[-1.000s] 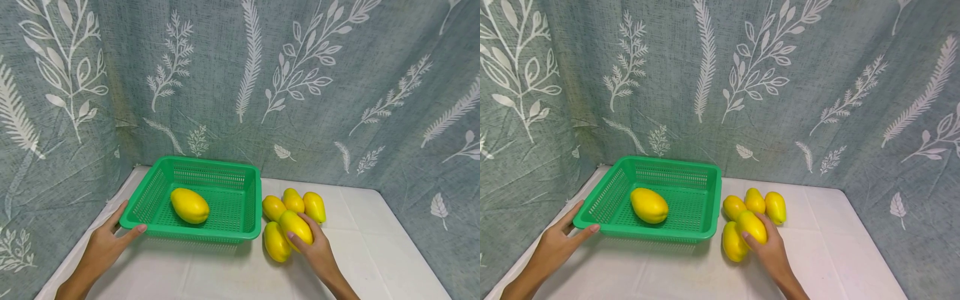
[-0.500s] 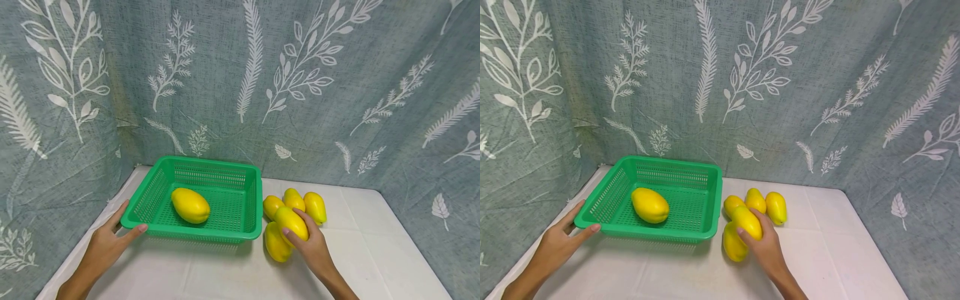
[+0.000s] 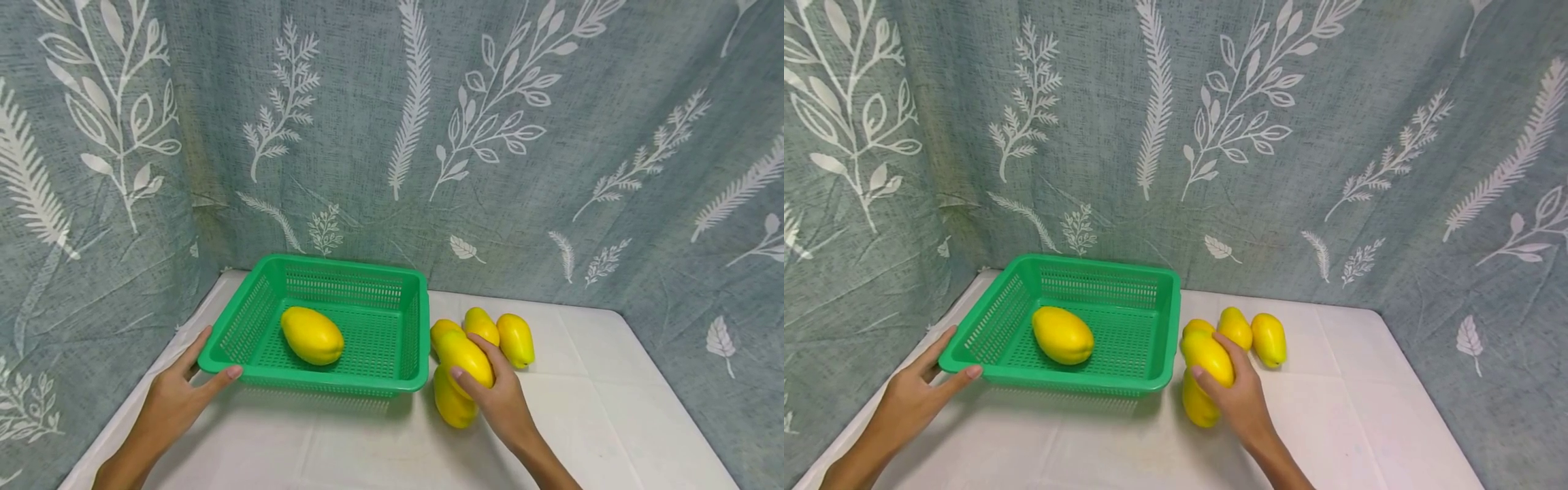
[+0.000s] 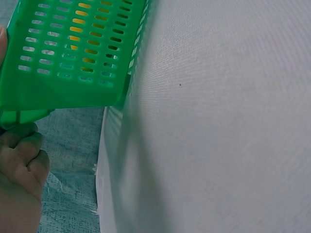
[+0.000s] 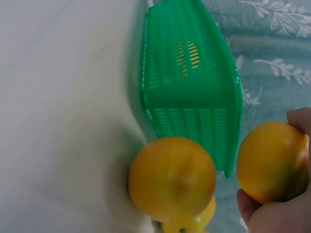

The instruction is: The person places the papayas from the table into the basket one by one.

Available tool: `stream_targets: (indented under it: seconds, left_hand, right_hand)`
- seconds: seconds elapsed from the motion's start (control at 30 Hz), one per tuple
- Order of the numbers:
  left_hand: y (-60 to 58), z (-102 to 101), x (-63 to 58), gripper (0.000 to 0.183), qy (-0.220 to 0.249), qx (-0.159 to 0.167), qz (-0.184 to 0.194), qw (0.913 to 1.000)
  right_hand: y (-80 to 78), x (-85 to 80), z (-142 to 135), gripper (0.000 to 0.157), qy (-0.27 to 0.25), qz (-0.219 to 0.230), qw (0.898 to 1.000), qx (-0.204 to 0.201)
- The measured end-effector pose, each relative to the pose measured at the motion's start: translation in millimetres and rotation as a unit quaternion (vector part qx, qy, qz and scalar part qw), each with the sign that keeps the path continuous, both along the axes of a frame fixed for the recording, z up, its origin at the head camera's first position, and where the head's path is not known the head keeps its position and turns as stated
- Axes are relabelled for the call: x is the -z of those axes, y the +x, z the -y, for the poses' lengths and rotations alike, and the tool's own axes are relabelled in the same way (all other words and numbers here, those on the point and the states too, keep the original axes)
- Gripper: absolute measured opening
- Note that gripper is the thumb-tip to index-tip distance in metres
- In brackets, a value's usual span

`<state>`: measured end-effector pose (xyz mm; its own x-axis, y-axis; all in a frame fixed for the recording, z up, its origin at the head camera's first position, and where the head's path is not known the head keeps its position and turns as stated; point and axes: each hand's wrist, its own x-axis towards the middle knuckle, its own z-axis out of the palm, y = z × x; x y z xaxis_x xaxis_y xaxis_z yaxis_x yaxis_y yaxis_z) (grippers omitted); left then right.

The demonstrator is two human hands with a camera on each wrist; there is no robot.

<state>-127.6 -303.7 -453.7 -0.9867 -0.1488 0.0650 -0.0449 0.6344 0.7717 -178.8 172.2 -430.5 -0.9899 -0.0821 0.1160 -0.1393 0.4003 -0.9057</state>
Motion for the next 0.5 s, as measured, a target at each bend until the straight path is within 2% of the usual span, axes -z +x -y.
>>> stream_targets:
  seconds: [0.5]
  left_hand:
    - [0.6,-1,3.0,0.097,-0.002,-0.006,-0.02,0.9998]
  right_hand:
    - [-0.1,-7.2,28,0.067,-0.031,-0.005,0.999,-0.036]
